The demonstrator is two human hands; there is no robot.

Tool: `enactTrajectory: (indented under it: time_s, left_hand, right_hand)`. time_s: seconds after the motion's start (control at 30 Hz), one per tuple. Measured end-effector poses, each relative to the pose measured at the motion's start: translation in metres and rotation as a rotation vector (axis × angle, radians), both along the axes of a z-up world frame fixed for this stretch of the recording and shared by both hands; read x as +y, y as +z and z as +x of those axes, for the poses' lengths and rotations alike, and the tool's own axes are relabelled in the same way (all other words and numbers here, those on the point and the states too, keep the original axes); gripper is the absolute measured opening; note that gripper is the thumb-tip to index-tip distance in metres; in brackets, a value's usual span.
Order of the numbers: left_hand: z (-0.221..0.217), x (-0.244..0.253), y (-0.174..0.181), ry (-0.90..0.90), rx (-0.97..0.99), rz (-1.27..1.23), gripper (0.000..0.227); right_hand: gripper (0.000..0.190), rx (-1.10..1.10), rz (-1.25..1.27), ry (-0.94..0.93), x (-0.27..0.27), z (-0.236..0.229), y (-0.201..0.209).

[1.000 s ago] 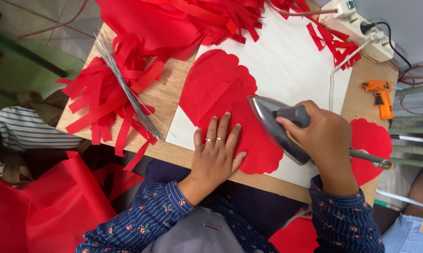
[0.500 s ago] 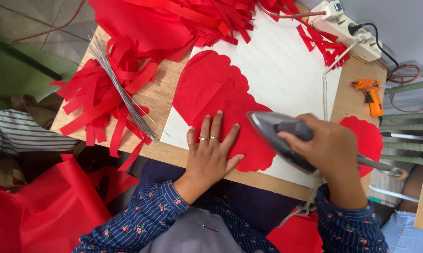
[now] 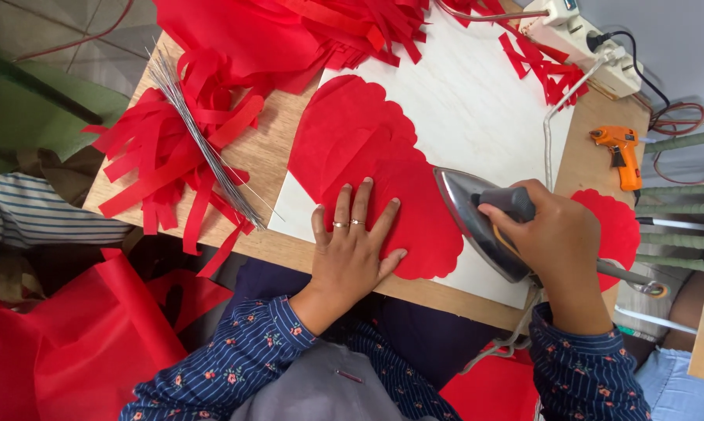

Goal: Iron red fabric petals and attach them to metal wires to create artificial flowers

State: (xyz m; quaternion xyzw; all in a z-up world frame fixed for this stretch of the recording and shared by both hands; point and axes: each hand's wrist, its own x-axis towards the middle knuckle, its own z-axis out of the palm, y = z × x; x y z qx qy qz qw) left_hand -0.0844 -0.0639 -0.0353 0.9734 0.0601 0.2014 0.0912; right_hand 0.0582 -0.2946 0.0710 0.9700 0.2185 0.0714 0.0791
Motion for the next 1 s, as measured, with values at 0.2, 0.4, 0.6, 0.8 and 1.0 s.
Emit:
enactTrajectory:
  time_s: [0.2,0.4,0.6,0.8,1.0]
  left_hand:
    - [0.009,0.000,0.004,0.047,0.087,0.029,0.073]
    - [0.010,0.008,0.008,-0.029,0.054,0.036,0.078]
    - [0.010,0.008,0.003,-0.004,0.074,0.048,0.084]
    - [0.011,0.006,0.000,0.004,0.076,0.047,0.085]
    - [0.032,0.028,0.027,-0.145,0.270,-0.319,0.064]
  right_hand:
    - [0.047,-0.098,0.023,-0.077,-0.026,0.006,0.007]
    - [0.040,0.146,0.064,-0.113,0.021,-0.020,0.036]
    - [0.048,0.034,-0.046,0.052,0.018,-0.016,0.006]
    - [0.046,0.062,-0.004,-0.084,-0.001,-0.004,0.004]
    - [0.051,-0.100,-0.099,-0.080,-0.018,-0.005,0.005]
